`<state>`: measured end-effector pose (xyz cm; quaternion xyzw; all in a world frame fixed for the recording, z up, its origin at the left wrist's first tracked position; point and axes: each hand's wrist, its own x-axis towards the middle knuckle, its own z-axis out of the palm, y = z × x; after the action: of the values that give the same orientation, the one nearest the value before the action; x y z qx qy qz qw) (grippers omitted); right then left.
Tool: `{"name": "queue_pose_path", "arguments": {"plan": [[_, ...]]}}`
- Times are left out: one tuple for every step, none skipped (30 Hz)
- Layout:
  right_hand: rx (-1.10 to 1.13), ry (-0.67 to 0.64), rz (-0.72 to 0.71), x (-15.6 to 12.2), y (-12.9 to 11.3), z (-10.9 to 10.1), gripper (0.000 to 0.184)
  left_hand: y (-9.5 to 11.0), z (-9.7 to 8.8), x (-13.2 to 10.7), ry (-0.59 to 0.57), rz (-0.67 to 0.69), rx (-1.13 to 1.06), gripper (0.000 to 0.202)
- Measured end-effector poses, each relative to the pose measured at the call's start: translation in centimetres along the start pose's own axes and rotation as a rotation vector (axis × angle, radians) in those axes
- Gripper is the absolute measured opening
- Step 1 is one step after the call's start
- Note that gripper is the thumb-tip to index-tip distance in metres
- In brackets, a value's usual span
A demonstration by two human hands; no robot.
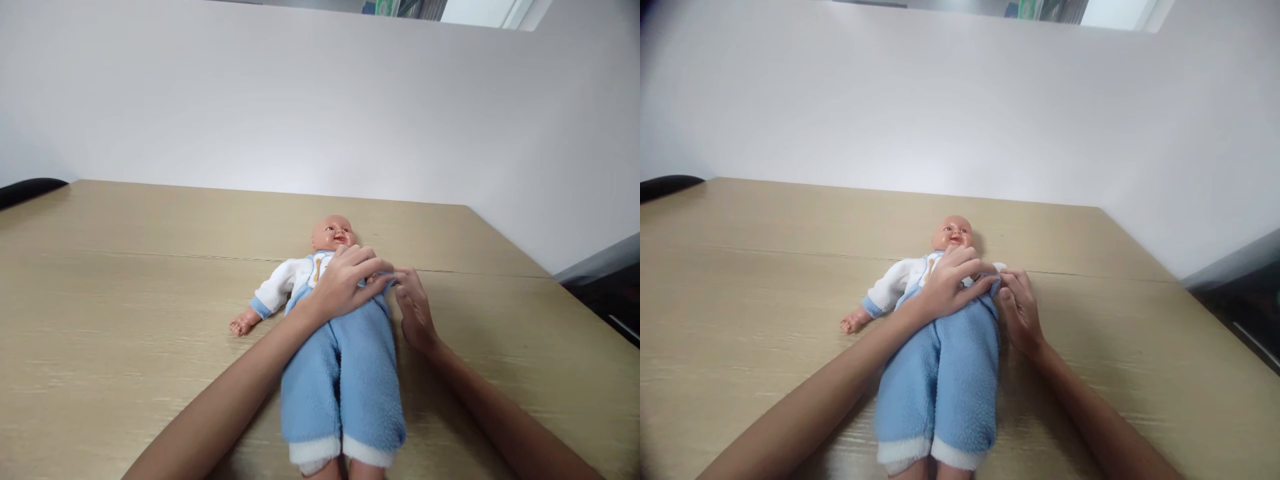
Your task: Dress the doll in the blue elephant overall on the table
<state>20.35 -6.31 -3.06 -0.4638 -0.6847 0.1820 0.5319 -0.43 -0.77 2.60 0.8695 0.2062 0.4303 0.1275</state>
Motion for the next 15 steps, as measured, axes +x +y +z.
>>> {"name": "queue_pose_path", "arguments": {"plan": [[-0.018, -0.008, -0.007, -0.1, -0.3, -0.1, 0.031, 0.0, 0.2, 0.2, 0.019, -0.061, -0.067, 0.03], [-0.025, -0.01, -0.008, -0.1, -0.5, -0.2, 0.027, -0.1, 0.4, 0.5, 0.031, -0.127, -0.142, 0.027], [-0.016, -0.005, 0.003, -0.1, -0.6, -0.2, 0.023, -0.2, 0.6, 0.7, 0.028, -0.194, -0.215, 0.025], [0.013, -0.009, 0.027, -0.1, -0.7, -0.2, 0.021, -0.5, 0.9, 1.0, 0.016, -0.259, -0.276, 0.024], [0.066, -0.024, 0.069, 0.0, -0.6, -0.1, 0.022, -0.7, 1.3, 1.2, -0.001, -0.324, -0.314, 0.024], [0.149, -0.044, 0.128, 0.1, -0.6, 0.0, 0.023, -1.0, 1.6, 1.3, -0.02, -0.38, -0.323, 0.024], [0.26, -0.058, 0.201, 0.2, -0.4, 0.1, 0.023, -1.3, 1.8, 1.4, -0.042, -0.417, -0.301, 0.026], [0.39, -0.061, 0.278, 0.2, -0.2, 0.3, 0.024, -1.5, 2.1, 1.4, -0.057, -0.438, -0.257, 0.028], [0.524, -0.056, 0.353, 0.3, 0.0, 0.4, 0.026, -1.6, 2.2, 1.3, -0.064, -0.443, -0.203, 0.031], [0.64, -0.053, 0.421, 0.4, 0.3, 0.6, 0.029, -1.7, 2.3, 1.3, -0.066, -0.44, -0.15, 0.033], [0.712, -0.046, 0.479, 0.4, 0.6, 0.6, 0.032, -1.7, 2.4, 1.2, -0.072, -0.438, -0.107, 0.035], [0.734, -0.04, 0.523, 0.4, 1.0, 0.7, 0.035, -1.6, 2.4, 1.2, -0.084, -0.445, -0.078, 0.036], [0.716, -0.031, 0.554, 0.3, 1.3, 0.6, 0.037, -1.6, 2.4, 1.1, -0.099, -0.456, -0.063, 0.037], [0.673, -0.011, 0.574, 0.3, 1.7, 0.5, 0.036, -1.5, 2.3, 1.1, -0.114, -0.468, -0.059, 0.036], [0.619, 0.017, 0.584, 0.2, 2.1, 0.3, 0.033, -1.4, 2.3, 1.1, -0.129, -0.476, -0.06, 0.034]]}}
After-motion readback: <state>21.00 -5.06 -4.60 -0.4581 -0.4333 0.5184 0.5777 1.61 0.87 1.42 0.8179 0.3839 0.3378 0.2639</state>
